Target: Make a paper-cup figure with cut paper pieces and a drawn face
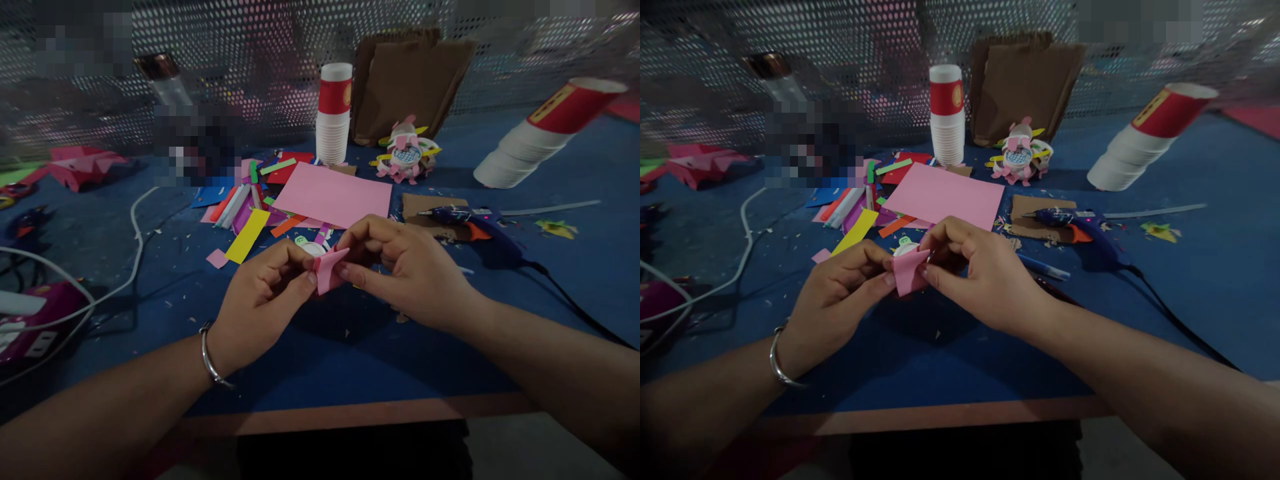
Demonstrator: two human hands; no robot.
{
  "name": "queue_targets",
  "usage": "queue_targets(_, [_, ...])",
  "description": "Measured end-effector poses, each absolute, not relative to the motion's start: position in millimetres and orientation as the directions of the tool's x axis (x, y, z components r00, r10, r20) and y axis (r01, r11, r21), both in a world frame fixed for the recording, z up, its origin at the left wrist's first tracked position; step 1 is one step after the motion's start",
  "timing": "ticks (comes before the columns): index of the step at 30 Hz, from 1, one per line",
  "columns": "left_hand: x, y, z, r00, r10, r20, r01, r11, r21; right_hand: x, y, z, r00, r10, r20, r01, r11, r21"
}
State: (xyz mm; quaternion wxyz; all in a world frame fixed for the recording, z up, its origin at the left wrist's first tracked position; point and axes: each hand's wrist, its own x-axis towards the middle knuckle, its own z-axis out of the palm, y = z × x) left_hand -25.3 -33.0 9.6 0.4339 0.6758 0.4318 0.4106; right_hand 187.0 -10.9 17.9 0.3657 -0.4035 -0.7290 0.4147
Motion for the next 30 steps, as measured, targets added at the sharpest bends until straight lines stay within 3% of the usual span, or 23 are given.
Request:
queue_targets(6, [-21.6,-36.0,10.8,0.278,0.949,0.147,0.184,-0.203,0.962,187.4,-11.2,18.3,-0.398,0.887,0.232,0.312,0.369,-0.875])
queue_targets(30, [-20.0,-31.9,8.1,0.258,0.949,0.184,0.424,-0.282,0.860,188.6,-9.3,19.7,-0.456,0.870,0.187,0.305,0.351,-0.885])
